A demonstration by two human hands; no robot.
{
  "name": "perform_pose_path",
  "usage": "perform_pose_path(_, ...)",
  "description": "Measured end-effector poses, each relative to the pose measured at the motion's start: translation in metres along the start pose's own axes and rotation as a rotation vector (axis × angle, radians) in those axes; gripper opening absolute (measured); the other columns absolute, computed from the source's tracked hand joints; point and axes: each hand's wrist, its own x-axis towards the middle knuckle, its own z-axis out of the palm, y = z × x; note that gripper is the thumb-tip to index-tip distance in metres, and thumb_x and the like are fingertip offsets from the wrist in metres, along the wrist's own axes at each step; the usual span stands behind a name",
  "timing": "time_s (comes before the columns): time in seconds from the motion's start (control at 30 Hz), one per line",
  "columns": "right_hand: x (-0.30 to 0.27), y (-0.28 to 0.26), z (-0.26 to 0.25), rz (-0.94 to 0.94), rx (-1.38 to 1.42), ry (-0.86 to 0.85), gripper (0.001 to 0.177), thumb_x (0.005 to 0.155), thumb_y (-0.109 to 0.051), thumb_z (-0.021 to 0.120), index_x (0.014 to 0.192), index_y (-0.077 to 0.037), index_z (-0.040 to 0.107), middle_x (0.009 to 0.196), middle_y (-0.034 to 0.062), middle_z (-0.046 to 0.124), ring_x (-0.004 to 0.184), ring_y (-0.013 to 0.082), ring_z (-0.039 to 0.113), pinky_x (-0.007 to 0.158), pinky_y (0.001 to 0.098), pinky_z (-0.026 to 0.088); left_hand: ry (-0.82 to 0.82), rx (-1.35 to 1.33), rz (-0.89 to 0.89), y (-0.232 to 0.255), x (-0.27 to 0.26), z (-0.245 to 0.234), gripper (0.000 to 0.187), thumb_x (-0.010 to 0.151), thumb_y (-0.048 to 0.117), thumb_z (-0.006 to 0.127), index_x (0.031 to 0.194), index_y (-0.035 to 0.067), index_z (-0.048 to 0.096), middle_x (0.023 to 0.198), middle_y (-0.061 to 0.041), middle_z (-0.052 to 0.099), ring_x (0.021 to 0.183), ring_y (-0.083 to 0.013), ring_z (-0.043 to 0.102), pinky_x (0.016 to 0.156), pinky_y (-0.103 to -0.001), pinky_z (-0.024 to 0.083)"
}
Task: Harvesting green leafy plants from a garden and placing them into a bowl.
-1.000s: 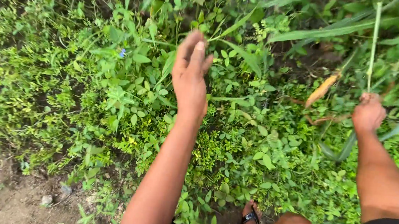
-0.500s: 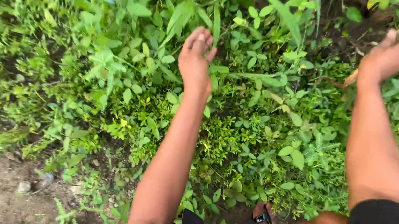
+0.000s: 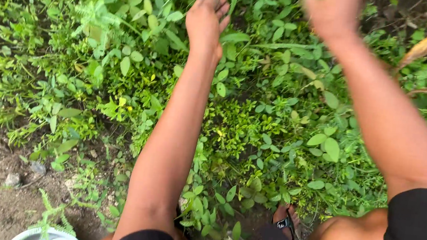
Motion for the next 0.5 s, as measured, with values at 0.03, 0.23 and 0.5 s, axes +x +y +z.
perform_pose_path(0.03, -0.007, -0.02, 0.002, -0.003, -0.003, 0.008, 0.01, 0.101, -0.012, 0.066, 0.101, -0.003, 0.069, 0.086, 0.0074, 0.069, 0.076, 0.0204, 0.066, 0.069, 0.038, 0.051, -0.007, -0.001, 0.006, -0.005, -0.004, 0.002, 0.041, 0.098, 0.023, 0.058, 0.134, 0.002, 0.064, 0.115, -0.011, 0.072, 0.103, -0.0229, 0.067, 0.088, -0.039, 0.053)
perform_pose_path(0.23, -0.042, -0.071, 0.034, -0.119, 0.02, -0.195, 0.015, 0.096, -0.013, 0.073, 0.11, -0.008, 0.075, 0.115, 0.0145, 0.071, 0.109, 0.0301, 0.067, 0.098, 0.044, 0.052, 0.109, -0.031, -0.045, -0.027, -0.029, 0.015, 0.039, 0.096, 0.021, 0.057, 0.129, 0.001, 0.064, 0.109, -0.008, 0.072, 0.095, -0.0192, 0.067, 0.079, -0.035, 0.05)
perform_pose_path(0.5, -0.081, -0.094, 0.031, -0.152, 0.042, -0.485, 0.021, 0.086, -0.016, 0.07, 0.103, -0.007, 0.077, 0.099, 0.0178, 0.073, 0.093, 0.0384, 0.068, 0.083, 0.0488, 0.055, 0.14, -0.002, 0.192, -0.096, -0.068, 0.008, 0.018, 0.099, 0.011, 0.06, 0.103, -0.005, 0.067, 0.09, -0.005, 0.059, 0.083, -0.0171, 0.052, 0.074, -0.035, 0.045)
